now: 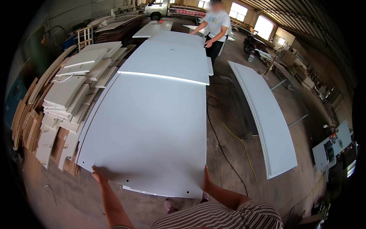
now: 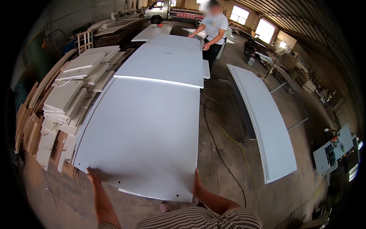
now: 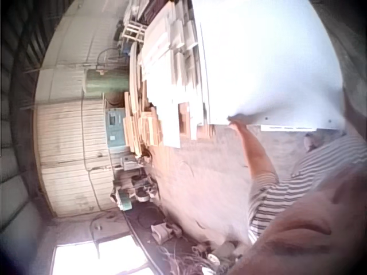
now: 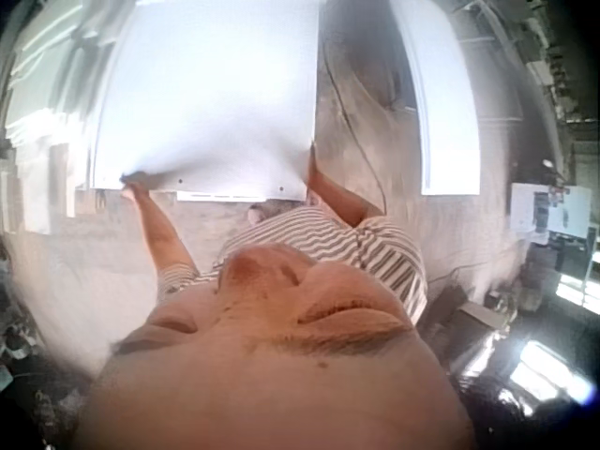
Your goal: The person lifts and stacks large white panels with a coworker in a workshop. They repeatedly pick up panels from a pile and place them onto a growing stack, coordinating hand positions to align the pieces.
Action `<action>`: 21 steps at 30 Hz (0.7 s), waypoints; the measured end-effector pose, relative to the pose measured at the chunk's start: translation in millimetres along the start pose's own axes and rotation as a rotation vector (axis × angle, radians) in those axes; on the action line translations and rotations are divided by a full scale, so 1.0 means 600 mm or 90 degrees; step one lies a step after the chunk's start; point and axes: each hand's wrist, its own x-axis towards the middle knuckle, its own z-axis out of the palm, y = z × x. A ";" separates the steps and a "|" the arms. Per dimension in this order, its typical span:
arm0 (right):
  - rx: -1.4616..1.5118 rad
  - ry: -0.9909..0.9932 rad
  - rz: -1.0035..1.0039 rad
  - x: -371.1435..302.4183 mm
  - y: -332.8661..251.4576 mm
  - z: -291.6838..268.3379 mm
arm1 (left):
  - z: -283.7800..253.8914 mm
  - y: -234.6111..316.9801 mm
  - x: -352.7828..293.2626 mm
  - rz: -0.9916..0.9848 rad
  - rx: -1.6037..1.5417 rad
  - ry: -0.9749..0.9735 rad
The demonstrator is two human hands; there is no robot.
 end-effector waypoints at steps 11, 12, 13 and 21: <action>-0.059 0.059 0.075 0.015 0.013 -0.041 | 0.017 -0.053 -0.174 -0.230 0.071 -0.148; -0.102 0.070 0.081 0.005 -0.003 -0.006 | 0.005 -0.056 -0.218 -0.242 0.042 -0.212; -0.144 0.094 0.086 -0.013 -0.020 0.019 | 0.005 -0.047 -0.283 -0.266 0.075 -0.260; -0.173 -0.014 0.189 -0.099 -0.050 -0.183 | 0.014 -0.101 -0.616 -0.405 0.106 -0.390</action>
